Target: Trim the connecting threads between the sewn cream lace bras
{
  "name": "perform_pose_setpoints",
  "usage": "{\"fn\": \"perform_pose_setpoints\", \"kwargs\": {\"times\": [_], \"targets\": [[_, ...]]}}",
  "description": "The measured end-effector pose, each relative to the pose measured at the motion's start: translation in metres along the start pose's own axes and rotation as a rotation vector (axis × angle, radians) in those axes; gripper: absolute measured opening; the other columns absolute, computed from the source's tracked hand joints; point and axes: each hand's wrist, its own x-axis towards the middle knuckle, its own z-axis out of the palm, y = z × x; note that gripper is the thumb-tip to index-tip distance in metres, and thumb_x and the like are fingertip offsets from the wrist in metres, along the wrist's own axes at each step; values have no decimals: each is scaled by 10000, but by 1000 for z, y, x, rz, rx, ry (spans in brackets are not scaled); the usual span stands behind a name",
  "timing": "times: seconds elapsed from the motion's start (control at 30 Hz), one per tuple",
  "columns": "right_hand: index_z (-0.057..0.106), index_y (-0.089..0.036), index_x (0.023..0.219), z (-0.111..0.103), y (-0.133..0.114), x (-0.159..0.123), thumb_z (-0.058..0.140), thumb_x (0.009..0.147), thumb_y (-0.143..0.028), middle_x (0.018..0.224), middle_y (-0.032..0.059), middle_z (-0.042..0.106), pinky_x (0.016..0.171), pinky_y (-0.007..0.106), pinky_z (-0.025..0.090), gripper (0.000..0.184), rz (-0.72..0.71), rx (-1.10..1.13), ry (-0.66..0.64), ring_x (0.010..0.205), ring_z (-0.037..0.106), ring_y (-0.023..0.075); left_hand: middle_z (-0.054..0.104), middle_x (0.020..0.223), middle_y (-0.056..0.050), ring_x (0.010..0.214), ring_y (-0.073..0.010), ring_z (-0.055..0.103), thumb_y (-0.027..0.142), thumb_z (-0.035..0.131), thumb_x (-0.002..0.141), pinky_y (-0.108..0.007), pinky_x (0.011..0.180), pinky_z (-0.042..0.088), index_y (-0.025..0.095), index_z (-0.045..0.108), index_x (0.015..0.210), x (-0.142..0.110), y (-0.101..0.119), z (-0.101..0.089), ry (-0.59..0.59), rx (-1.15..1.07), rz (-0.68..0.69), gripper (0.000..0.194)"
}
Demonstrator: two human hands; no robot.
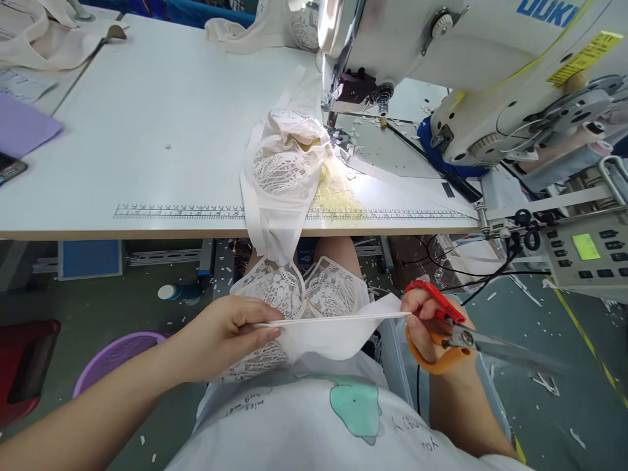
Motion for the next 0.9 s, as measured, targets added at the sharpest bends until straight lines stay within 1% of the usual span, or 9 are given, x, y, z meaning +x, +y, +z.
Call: {"fn": "perform_pose_setpoints", "kwargs": {"times": [0.07, 0.13, 0.23, 0.3, 0.43, 0.57, 0.63, 0.7, 0.9], "targets": [[435, -232, 765, 1, -1, 1, 576, 723, -107, 728, -7, 564, 704, 358, 470, 193, -2, 2, -18, 687, 559, 162, 674, 815, -35, 756, -147, 604, 281, 429, 871, -215, 662, 468, 212, 669, 851, 0, 0, 2, 60, 69, 66, 251], [424, -229, 757, 0, -3, 2, 578, 704, -91, 725, -14, 564, 696, 352, 471, 214, -33, -9, -30, 647, 551, 148, 662, 838, -36, 781, -154, 598, 287, 434, 864, -214, 654, 461, 217, 664, 848, 0, 0, 4, 151, 168, 92, 241], [421, -226, 743, -3, -5, 1, 594, 693, -98, 730, -11, 581, 721, 367, 470, 220, -6, -77, -11, 640, 552, 149, 667, 866, -24, 799, -166, 601, 349, 500, 833, -216, 665, 465, 231, 661, 845, 0, 0, 8, 276, 270, 53, 200], [423, -224, 728, -6, -7, 0, 601, 699, -113, 732, -7, 587, 730, 373, 467, 212, 32, -116, 2, 644, 552, 152, 668, 859, -18, 796, -170, 602, 386, 522, 822, -222, 671, 465, 240, 657, 848, 0, -1, 9, 313, 289, 31, 200], [434, -222, 736, -7, -7, 2, 601, 696, -102, 742, -2, 581, 682, 350, 457, 210, 35, -104, 6, 644, 549, 152, 657, 811, -13, 777, -167, 588, 369, 506, 825, -222, 661, 451, 245, 656, 802, 2, 1, 8, 284, 305, 37, 196], [432, -219, 762, -4, -3, 10, 579, 724, -119, 748, 1, 571, 630, 312, 447, 182, 84, 32, -16, 645, 541, 140, 637, 783, -7, 738, -158, 575, 381, 505, 817, -203, 627, 446, 245, 631, 749, 7, 5, 3, 133, 205, 14, 198], [418, -220, 761, -3, 0, 14, 567, 745, -136, 745, -1, 564, 613, 303, 451, 172, 104, 77, -33, 643, 540, 136, 628, 760, 11, 699, -141, 573, 377, 515, 809, -184, 614, 439, 253, 629, 736, 9, 6, 2, 86, 168, -3, 183], [408, -221, 761, -4, 3, 17, 567, 754, -154, 747, 1, 564, 601, 300, 457, 173, 94, 92, -55, 643, 543, 136, 630, 748, 25, 684, -134, 574, 374, 516, 803, -175, 604, 435, 270, 642, 728, 11, 5, 2, 86, 177, -10, 180], [412, -218, 754, -13, 15, 21, 594, 754, -188, 761, 6, 590, 598, 293, 452, 185, 65, 72, -102, 650, 550, 135, 657, 736, 25, 702, -167, 583, 413, 520, 798, -211, 604, 454, 302, 669, 735, 13, 0, 7, 143, 265, 27, 197]]}}
